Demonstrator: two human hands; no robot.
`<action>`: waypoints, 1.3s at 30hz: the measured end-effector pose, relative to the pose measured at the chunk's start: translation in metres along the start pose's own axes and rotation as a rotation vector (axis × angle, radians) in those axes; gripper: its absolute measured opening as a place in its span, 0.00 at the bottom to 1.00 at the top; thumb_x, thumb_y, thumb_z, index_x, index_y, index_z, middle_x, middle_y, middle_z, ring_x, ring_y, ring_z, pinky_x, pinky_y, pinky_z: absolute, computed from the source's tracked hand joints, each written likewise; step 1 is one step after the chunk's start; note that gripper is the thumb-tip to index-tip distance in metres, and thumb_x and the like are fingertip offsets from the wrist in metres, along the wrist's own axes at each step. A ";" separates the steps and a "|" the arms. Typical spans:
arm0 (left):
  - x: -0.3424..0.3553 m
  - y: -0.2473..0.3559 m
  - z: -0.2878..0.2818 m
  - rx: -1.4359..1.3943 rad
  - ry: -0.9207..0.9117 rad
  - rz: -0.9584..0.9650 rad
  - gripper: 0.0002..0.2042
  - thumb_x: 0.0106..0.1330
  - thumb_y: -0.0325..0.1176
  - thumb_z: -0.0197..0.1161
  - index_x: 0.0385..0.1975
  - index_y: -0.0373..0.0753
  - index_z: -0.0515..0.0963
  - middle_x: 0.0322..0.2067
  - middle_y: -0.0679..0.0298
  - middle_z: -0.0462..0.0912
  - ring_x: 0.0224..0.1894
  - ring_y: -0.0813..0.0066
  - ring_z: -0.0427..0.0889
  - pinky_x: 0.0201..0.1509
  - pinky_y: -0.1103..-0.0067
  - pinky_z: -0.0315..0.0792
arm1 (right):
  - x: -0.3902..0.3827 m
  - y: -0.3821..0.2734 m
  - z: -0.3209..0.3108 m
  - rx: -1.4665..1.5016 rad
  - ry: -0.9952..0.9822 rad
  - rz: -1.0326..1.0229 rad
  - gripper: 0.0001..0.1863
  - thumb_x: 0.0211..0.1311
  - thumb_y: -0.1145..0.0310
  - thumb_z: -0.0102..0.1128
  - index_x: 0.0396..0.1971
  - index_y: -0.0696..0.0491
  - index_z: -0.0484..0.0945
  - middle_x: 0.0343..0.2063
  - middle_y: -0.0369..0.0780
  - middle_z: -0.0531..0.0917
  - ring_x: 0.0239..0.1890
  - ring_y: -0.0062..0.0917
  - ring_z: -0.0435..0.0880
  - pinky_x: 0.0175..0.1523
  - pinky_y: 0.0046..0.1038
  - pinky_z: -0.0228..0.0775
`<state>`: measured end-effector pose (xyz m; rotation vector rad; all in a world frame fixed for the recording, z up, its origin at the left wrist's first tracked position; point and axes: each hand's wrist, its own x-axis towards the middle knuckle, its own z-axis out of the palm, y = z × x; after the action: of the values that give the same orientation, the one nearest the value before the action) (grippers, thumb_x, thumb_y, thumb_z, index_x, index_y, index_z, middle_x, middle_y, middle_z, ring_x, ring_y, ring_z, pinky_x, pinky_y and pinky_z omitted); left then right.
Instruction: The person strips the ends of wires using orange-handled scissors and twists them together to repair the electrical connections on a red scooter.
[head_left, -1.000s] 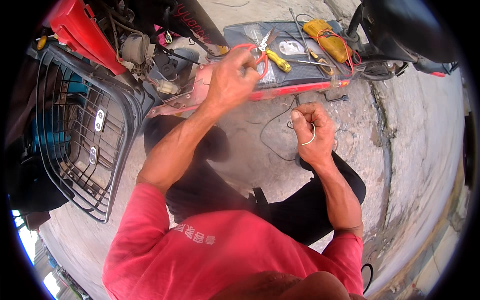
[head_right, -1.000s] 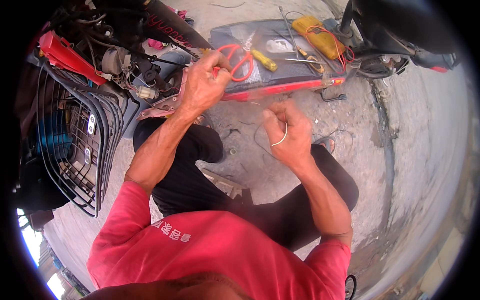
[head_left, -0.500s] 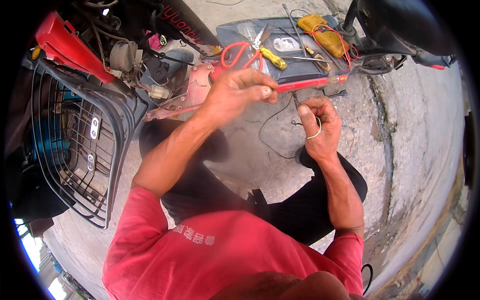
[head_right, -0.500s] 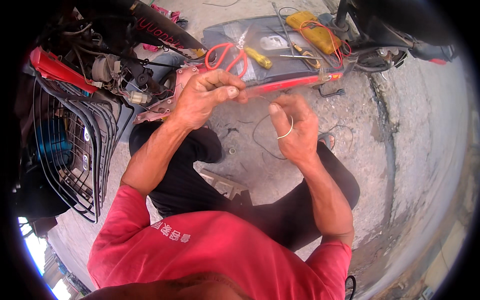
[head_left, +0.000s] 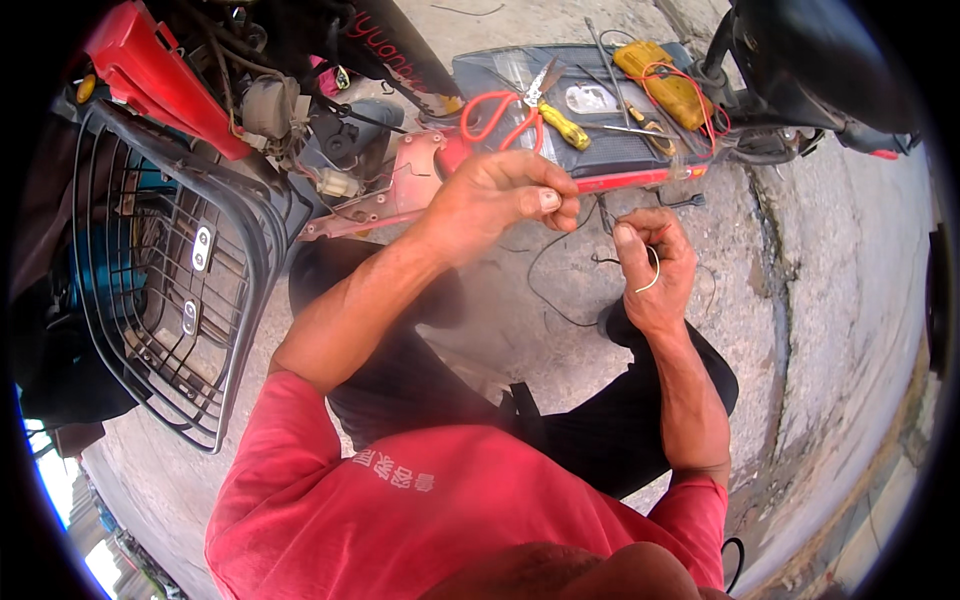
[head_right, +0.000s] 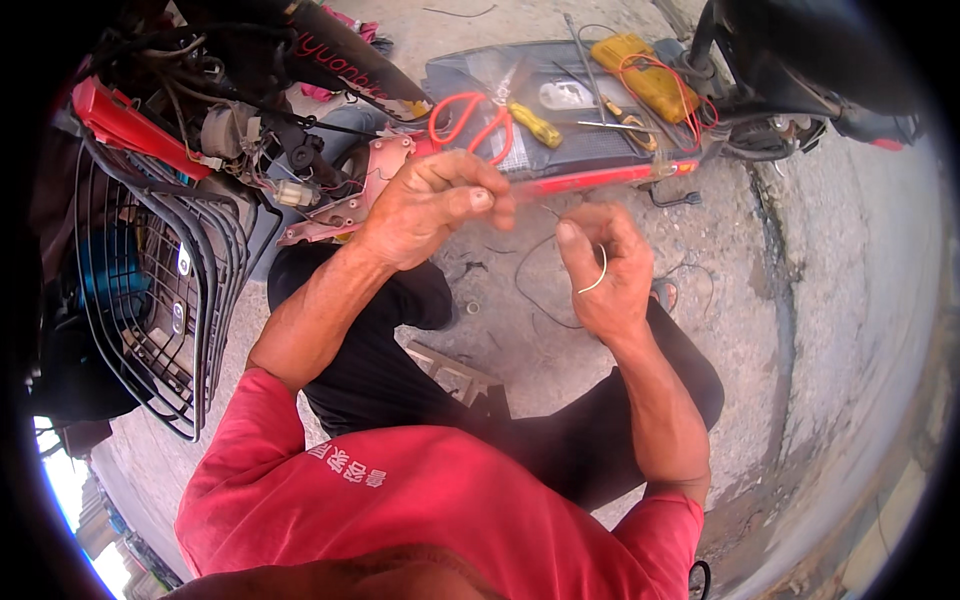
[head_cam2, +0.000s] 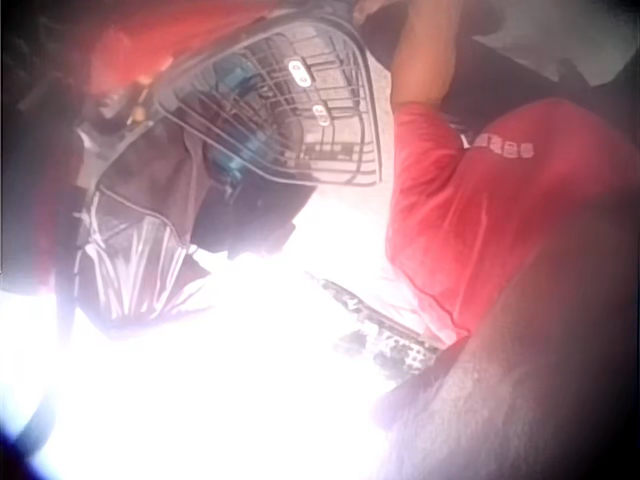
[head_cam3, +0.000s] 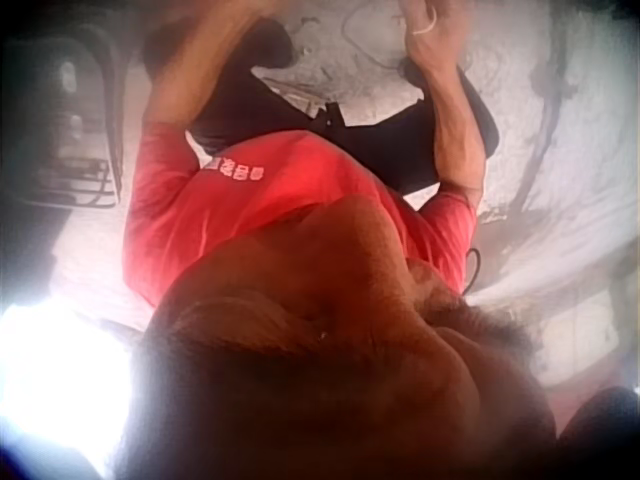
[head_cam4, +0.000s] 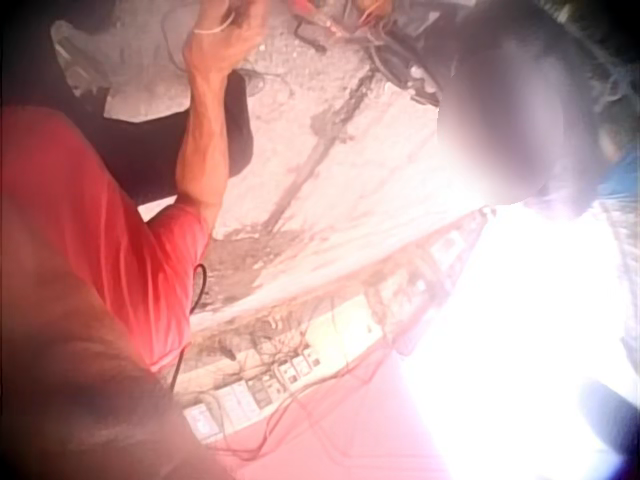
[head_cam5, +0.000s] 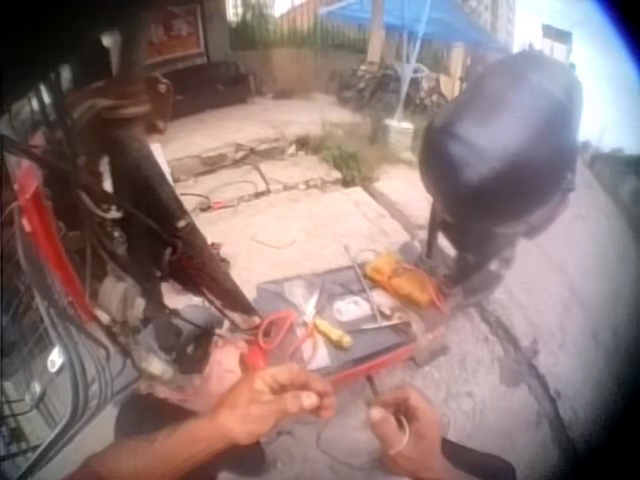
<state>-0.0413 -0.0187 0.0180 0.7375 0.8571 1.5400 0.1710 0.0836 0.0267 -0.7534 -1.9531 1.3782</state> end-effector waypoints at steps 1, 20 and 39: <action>-0.001 0.001 0.001 -0.006 -0.001 -0.012 0.09 0.66 0.26 0.61 0.44 0.31 0.80 0.38 0.57 0.85 0.41 0.67 0.85 0.49 0.71 0.78 | 0.000 0.000 0.000 0.002 -0.001 -0.001 0.06 0.66 0.72 0.63 0.36 0.59 0.79 0.31 0.34 0.80 0.32 0.16 0.76 0.41 0.21 0.68; -0.003 0.002 0.004 0.019 -0.031 -0.015 0.05 0.67 0.24 0.60 0.40 0.34 0.79 0.41 0.57 0.83 0.43 0.67 0.84 0.51 0.69 0.77 | -0.001 -0.001 0.001 0.024 -0.003 0.025 0.03 0.64 0.75 0.63 0.35 0.58 0.78 0.32 0.35 0.81 0.33 0.16 0.76 0.42 0.21 0.68; -0.003 0.011 0.016 0.820 0.037 0.230 0.16 0.59 0.28 0.67 0.48 0.37 0.80 0.56 0.58 0.74 0.55 0.69 0.76 0.56 0.73 0.74 | 0.000 0.003 0.006 0.390 -0.060 0.329 0.07 0.67 0.68 0.59 0.37 0.57 0.77 0.17 0.30 0.72 0.18 0.11 0.65 0.24 0.18 0.56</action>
<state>-0.0335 -0.0207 0.0355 1.4347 1.4989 1.3756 0.1664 0.0810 0.0222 -0.8741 -1.5732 1.9256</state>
